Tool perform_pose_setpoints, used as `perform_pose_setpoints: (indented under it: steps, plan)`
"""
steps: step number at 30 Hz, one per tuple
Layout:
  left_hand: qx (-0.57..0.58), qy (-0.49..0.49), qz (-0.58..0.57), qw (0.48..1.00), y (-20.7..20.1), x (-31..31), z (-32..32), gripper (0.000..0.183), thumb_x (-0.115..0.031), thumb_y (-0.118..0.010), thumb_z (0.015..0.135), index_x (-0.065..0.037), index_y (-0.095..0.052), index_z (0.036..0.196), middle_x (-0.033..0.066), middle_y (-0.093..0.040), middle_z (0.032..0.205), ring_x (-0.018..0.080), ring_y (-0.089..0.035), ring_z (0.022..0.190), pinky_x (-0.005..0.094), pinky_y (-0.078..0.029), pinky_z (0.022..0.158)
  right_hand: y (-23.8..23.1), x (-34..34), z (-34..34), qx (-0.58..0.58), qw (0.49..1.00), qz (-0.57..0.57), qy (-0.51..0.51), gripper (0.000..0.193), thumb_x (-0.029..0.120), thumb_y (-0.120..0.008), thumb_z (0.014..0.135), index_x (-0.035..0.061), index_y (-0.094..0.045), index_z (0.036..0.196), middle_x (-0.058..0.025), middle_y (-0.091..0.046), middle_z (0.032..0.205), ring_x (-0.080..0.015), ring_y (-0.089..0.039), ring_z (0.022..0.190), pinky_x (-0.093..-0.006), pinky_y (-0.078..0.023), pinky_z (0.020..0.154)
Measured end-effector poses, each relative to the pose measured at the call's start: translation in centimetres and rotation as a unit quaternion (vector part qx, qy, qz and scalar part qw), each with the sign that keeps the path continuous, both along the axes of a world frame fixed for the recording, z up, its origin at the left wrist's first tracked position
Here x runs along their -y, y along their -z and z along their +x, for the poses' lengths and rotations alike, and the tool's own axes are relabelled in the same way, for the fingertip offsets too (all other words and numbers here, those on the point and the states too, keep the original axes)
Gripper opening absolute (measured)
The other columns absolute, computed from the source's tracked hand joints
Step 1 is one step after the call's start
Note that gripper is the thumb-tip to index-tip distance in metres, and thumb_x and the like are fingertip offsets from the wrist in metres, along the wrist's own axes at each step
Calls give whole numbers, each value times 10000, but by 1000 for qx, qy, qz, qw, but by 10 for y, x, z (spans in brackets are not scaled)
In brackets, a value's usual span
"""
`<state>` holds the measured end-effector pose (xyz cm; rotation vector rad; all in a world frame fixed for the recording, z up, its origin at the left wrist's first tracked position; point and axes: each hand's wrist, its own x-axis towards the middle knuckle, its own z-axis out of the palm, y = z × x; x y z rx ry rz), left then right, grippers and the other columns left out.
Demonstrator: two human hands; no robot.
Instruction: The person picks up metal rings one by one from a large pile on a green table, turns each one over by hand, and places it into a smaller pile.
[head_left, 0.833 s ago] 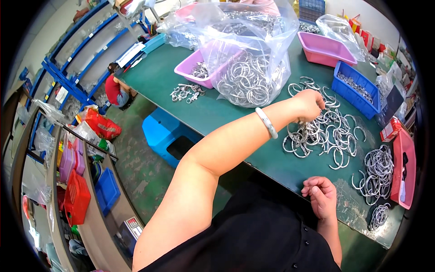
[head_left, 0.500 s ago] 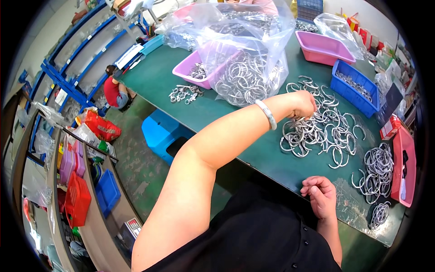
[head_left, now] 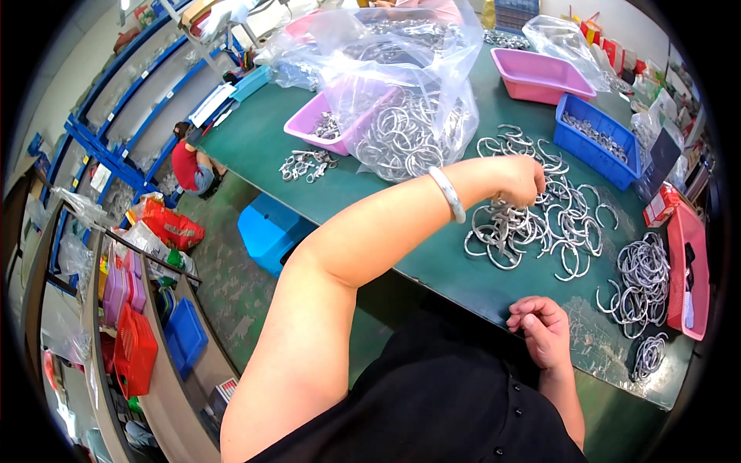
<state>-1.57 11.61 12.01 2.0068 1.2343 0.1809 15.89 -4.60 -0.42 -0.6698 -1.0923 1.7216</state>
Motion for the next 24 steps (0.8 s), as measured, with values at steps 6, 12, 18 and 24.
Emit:
perform_pose_setpoints:
  steps: [6, 12, 18, 24]
  plan:
    - [-242, 154, 93, 953, -8, 14, 21, 482, -39, -483, 657, -127, -520, 1130, 110, -573, 1024, 258, -544, 957, 406, -368, 843, 0, -1, 2, -2, 1000, -4, 5, 113, 26, -534, 794, 4, -537, 905, -128, -556, 933, -168, -563, 756, -274, -459, 674]
    - [-215, 166, 102, 957, -21, 12, 24, 514, -32, -484, 650, -170, -516, 1145, 108, -544, 1102, 275, -501, 1044, 436, -299, 903, 1, 0, 4, -1, 1000, -9, 7, 119, 34, -545, 791, 4, -536, 906, -126, -555, 934, -167, -563, 756, -272, -462, 678]
    - [-296, 194, 67, 933, -3, 9, 28, 505, -25, -483, 665, -134, -504, 1158, 111, -538, 1118, 265, -496, 1054, 453, -270, 924, 0, -1, 3, 5, 1000, -6, -2, 123, 42, -547, 795, 2, -536, 911, -121, -554, 937, -159, -564, 758, -264, -463, 683]
    - [-347, 224, 122, 903, -20, 25, 32, 476, -42, -468, 714, -112, -471, 1185, 109, -552, 1096, 248, -500, 1054, 451, -259, 916, 2, 0, 1, 1, 1000, -17, -4, 123, 39, -544, 798, -2, -536, 913, -115, -556, 937, -150, -564, 759, -260, -463, 692]
